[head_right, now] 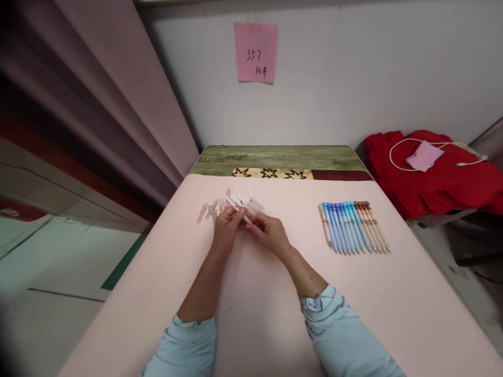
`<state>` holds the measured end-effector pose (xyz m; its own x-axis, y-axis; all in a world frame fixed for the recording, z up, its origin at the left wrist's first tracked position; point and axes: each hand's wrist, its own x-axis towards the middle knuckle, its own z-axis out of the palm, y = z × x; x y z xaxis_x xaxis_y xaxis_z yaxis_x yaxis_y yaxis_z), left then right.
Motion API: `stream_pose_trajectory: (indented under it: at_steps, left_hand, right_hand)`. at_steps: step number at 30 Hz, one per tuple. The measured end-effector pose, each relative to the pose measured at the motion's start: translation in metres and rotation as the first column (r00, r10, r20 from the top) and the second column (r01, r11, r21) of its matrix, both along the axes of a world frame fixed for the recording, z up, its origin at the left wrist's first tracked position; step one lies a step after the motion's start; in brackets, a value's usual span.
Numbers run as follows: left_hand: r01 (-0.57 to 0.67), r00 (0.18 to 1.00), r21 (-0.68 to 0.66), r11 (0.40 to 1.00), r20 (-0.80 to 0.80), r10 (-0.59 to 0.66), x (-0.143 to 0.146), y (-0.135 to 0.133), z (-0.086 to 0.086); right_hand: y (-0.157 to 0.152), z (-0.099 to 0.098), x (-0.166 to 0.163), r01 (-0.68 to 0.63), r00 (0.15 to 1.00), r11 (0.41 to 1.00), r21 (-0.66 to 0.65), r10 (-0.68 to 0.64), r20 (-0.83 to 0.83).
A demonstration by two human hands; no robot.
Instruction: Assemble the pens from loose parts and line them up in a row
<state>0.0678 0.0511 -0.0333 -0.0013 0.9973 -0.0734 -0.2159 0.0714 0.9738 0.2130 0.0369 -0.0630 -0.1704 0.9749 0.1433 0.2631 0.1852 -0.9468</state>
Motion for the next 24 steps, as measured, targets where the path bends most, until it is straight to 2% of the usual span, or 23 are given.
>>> stream_pose_trajectory:
  at_steps: [24]
  left_hand:
    - [0.004, 1.0, -0.01, 1.0, 0.009, -0.004, -0.0001, -0.0003, 0.0009]
  right_hand:
    - [0.0, -0.0008, -0.0003, 0.004, 1.0, 1.0, 0.005, -0.004, 0.01]
